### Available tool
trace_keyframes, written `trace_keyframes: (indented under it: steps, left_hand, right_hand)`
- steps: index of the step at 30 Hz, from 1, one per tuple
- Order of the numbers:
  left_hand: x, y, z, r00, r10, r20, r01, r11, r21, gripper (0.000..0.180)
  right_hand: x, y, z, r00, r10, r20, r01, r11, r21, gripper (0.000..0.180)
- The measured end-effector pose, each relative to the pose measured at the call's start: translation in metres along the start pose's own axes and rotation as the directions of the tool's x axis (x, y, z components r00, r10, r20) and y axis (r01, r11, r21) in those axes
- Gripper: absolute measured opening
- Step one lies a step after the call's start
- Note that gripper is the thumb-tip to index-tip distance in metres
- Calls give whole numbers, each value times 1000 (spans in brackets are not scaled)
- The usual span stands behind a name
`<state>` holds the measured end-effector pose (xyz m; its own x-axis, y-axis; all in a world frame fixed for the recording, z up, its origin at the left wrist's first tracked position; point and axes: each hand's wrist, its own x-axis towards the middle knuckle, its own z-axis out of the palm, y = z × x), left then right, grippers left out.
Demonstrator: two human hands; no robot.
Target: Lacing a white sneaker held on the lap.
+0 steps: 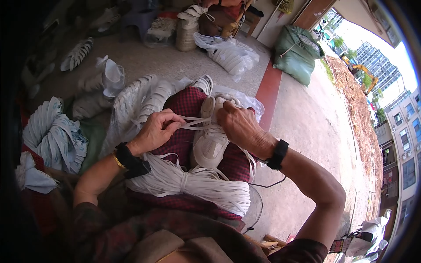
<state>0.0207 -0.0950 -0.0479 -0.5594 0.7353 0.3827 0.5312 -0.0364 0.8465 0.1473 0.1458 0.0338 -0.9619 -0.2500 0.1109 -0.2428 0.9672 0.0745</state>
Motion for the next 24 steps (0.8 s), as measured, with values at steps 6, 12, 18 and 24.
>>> trace_keyframes:
  steps: [6, 12, 18, 24]
  left_hand:
    - [-3, -2, -2, 1000, 4, 7, -4, 999, 37, 11]
    - [-2, -6, 1, 999, 41, -31, -40, 999, 14, 11]
    - [-4, -2, -5, 999, -48, 25, 48, 999, -13, 11]
    - [-5, 6, -8, 998, -19, 53, 14, 996, 90, 13]
  right_hand:
    - [-3, -7, 5, 994, 17, -103, -12, 999, 49, 16]
    - [9, -14, 23, 981, 80, -178, -69, 995, 71, 16]
    - [27, 6, 4, 915, 402, -39, -254, 647, 719, 15]
    - [110, -38, -28, 957, 288, 37, -127, 302, 945, 15]
